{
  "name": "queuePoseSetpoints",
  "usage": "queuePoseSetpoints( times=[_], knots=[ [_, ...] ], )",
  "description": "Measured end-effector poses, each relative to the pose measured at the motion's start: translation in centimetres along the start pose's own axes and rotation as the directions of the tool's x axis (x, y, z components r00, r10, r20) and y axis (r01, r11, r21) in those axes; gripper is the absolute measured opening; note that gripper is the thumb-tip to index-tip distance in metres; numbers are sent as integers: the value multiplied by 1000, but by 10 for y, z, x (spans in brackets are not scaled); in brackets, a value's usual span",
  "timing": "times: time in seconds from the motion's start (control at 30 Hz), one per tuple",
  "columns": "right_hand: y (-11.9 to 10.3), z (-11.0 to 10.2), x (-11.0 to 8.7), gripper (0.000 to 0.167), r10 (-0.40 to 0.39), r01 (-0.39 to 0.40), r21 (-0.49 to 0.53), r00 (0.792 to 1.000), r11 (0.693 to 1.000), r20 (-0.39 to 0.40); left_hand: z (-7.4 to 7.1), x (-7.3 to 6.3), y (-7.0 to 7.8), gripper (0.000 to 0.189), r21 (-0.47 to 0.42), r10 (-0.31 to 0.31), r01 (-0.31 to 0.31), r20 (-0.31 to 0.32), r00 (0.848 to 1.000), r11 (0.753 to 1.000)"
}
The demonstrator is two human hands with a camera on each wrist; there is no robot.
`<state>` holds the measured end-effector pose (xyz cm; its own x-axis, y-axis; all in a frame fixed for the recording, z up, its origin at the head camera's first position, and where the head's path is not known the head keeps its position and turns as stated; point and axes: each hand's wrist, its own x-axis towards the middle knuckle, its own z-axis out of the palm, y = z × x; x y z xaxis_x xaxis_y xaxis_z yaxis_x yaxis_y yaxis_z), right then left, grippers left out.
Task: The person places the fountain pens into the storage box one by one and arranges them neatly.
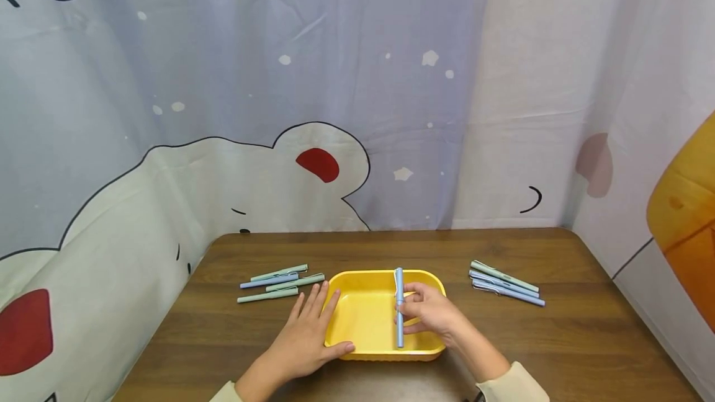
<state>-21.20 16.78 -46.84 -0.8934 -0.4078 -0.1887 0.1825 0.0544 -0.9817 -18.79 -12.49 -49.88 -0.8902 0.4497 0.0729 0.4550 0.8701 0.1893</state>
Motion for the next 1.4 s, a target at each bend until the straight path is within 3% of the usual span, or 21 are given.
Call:
queuePoseSetpoints(
  times=[0.77,1.4],
  knots=[
    [17,32,25,47,46,-48,-62,998,997,-41,0,0,1,102,-14,-15,15,10,1000,1000],
    [22,59,44,40,72,-75,-118,997,990,-28,-1,0,1,102,-13,-8,8,7,1000,1000]
  ],
)
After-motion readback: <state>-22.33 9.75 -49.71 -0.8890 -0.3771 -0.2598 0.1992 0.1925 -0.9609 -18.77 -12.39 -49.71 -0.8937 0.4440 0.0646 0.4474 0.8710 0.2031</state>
